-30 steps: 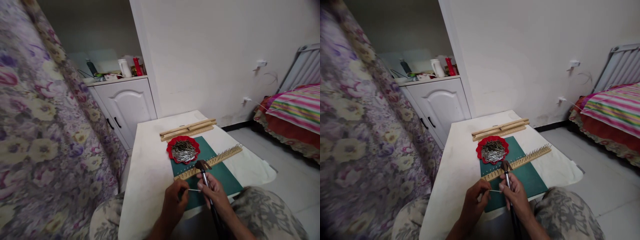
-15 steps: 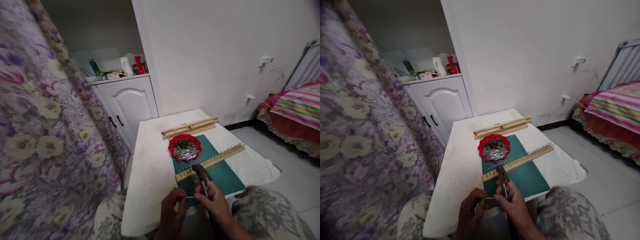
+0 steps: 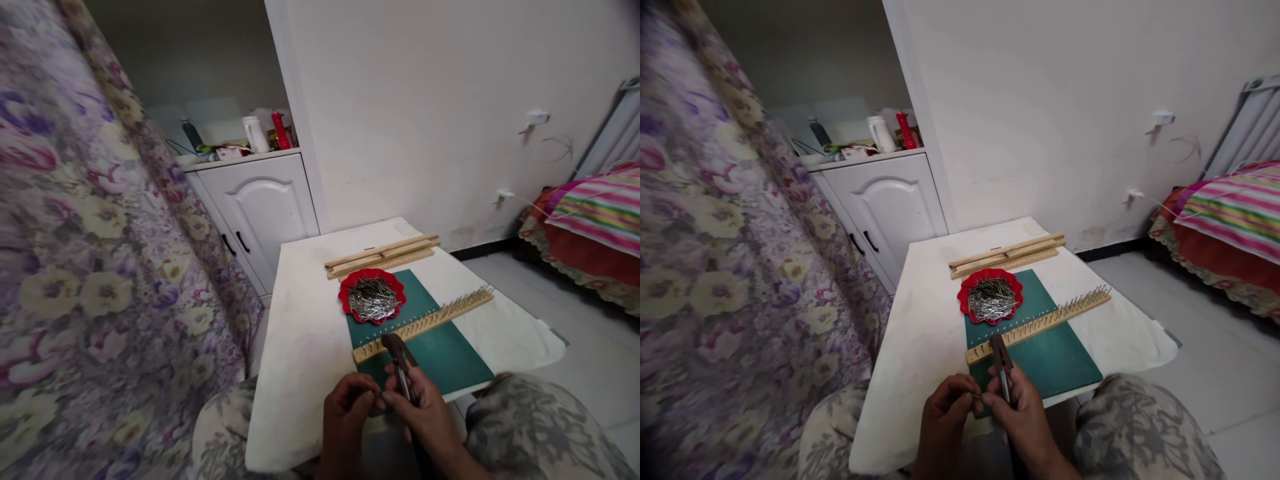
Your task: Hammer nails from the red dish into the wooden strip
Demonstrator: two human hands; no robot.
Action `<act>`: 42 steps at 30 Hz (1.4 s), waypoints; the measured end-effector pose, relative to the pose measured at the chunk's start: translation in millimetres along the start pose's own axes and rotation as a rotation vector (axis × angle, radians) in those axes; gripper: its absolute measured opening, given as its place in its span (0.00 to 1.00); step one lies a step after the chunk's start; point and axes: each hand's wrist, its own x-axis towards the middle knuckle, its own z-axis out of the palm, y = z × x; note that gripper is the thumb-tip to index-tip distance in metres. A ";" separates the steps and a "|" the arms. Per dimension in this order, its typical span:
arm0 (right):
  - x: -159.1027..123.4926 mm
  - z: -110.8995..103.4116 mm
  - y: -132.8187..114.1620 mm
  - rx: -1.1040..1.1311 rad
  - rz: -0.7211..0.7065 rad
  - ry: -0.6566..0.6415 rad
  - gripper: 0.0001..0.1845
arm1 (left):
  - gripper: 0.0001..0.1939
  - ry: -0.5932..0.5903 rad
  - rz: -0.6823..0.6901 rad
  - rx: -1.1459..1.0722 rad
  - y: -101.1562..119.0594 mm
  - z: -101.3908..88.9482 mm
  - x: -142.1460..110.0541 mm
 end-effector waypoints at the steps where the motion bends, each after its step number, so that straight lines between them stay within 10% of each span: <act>1: -0.1 0.7 0.3 -0.008 0.003 0.005 0.19 | 0.03 0.010 -0.014 -0.012 -1.8 -0.1 -0.2; 11: 0.8 0.3 1.8 -0.008 -0.012 0.033 0.18 | 0.07 0.099 -0.205 -0.253 -14.7 5.9 0.8; 22: 4.8 -8.8 1.1 -0.061 -0.029 0.054 0.18 | 0.09 0.228 0.162 0.601 9.1 -28.2 42.8; 42: 3.6 -4.3 0.5 -0.071 -0.007 -0.023 0.17 | 0.10 0.149 0.247 0.784 -3.7 -29.5 54.3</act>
